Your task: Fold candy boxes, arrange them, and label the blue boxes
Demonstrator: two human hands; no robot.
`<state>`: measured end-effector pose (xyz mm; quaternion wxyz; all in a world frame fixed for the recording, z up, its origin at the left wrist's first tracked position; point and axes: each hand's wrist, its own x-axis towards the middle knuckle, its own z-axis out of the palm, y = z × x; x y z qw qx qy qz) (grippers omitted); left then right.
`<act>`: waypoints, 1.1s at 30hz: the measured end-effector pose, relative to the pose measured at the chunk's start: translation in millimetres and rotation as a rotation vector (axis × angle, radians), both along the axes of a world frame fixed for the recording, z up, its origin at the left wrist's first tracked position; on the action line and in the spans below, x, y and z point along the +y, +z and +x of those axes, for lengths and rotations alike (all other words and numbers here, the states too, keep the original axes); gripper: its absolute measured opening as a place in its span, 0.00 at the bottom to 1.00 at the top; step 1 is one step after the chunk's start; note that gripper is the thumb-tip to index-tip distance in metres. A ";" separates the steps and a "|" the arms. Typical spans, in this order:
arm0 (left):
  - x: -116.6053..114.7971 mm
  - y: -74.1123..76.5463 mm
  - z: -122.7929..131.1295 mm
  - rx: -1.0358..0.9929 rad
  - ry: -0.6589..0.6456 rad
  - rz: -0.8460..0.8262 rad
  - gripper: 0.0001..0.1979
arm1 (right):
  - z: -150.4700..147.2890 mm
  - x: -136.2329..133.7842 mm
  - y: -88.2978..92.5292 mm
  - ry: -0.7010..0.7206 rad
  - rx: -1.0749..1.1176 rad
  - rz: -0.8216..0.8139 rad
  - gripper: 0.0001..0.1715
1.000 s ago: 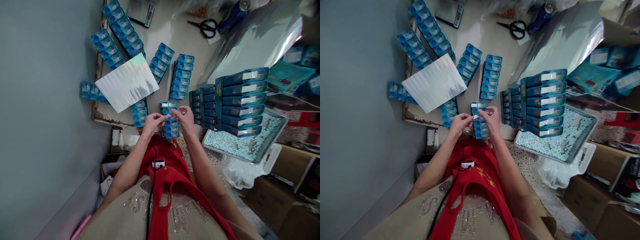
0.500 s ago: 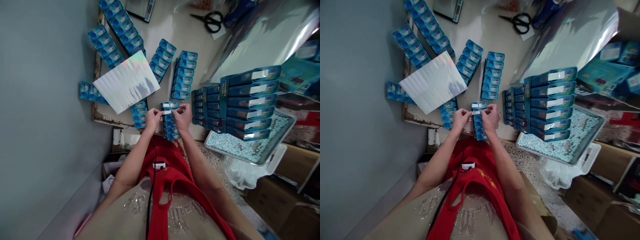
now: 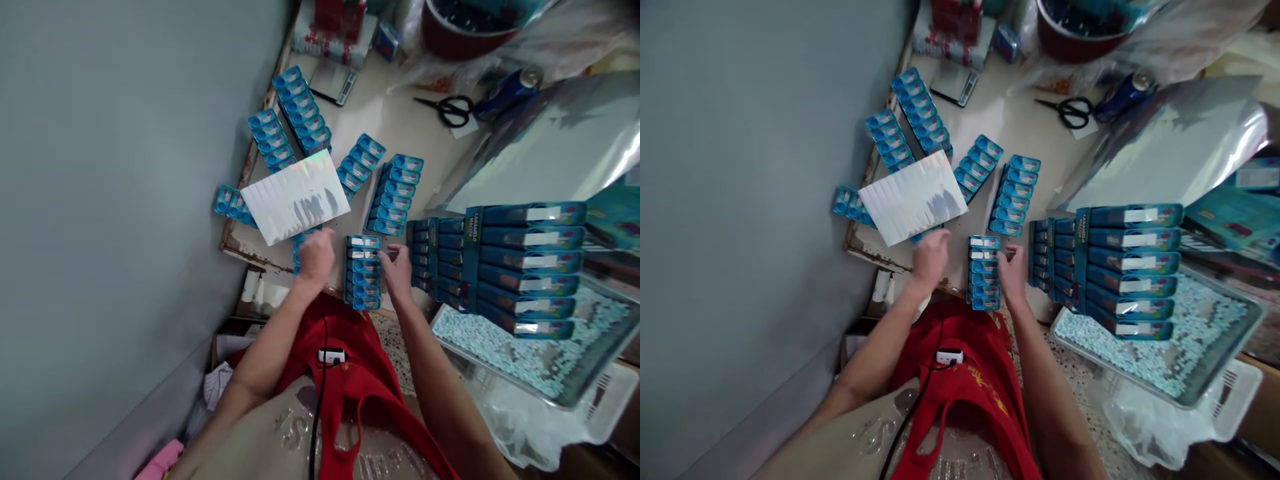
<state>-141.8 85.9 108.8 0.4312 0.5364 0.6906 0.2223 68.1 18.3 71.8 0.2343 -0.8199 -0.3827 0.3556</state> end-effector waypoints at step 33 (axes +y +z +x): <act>125.4 -5.0 -159.6 0.336 -0.024 0.096 0.06 | -139.8 60.5 61.5 0.514 0.139 0.357 0.07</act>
